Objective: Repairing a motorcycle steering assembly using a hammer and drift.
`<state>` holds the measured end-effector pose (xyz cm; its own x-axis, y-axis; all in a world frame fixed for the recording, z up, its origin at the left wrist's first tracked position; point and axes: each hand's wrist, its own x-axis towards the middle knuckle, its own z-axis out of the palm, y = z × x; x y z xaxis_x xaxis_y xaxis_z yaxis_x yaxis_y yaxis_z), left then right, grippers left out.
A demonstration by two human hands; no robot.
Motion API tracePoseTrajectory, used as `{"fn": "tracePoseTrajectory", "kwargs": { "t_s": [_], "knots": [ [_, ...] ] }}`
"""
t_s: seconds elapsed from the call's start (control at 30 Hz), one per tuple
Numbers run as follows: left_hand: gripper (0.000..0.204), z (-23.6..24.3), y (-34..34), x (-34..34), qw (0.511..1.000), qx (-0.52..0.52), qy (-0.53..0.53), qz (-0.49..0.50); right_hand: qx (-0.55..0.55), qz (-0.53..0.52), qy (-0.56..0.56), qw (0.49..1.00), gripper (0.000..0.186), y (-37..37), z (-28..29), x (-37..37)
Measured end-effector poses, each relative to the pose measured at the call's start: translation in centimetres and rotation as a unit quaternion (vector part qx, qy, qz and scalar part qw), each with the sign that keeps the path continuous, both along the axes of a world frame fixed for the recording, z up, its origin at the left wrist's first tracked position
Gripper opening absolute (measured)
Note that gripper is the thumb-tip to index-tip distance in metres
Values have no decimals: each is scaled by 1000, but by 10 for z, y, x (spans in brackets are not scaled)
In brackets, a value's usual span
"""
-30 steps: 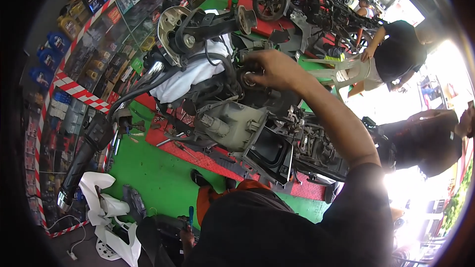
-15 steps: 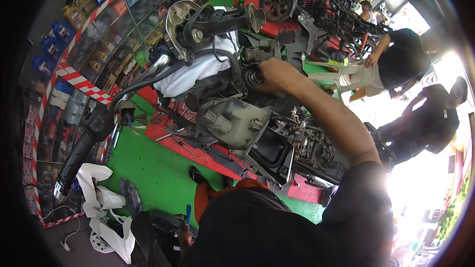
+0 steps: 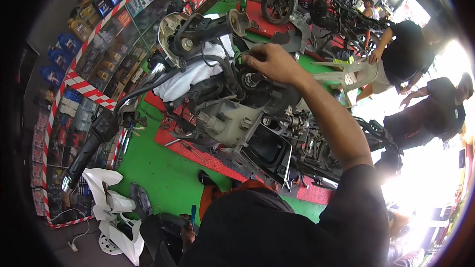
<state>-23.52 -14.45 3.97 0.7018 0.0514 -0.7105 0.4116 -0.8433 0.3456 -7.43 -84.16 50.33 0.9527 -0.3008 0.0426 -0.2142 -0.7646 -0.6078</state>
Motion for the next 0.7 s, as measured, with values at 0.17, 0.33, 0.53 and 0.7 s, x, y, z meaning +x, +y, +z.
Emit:
{"fn": "tracePoseTrajectory", "kwargs": {
  "t_s": [0.17, 0.33, 0.53, 0.7],
  "knots": [
    [48, 26, -3, -1, 997, -11, -63, -33, -229, -69, 206, 949, 60, 4, -23, -2],
    [50, 42, -1, -3, 992, -32, -106, -67, -154, -50, 145, 976, 46, -4, -50, 0],
    [48, 50, 9, -20, 997, -24, -71, -20, -119, -29, 14, 992, 41, -7, -16, -34],
    [43, 51, 16, -28, 994, 71, -63, -46, -26, -55, -153, 986, 43, -4, 45, -86]
  ]
}}
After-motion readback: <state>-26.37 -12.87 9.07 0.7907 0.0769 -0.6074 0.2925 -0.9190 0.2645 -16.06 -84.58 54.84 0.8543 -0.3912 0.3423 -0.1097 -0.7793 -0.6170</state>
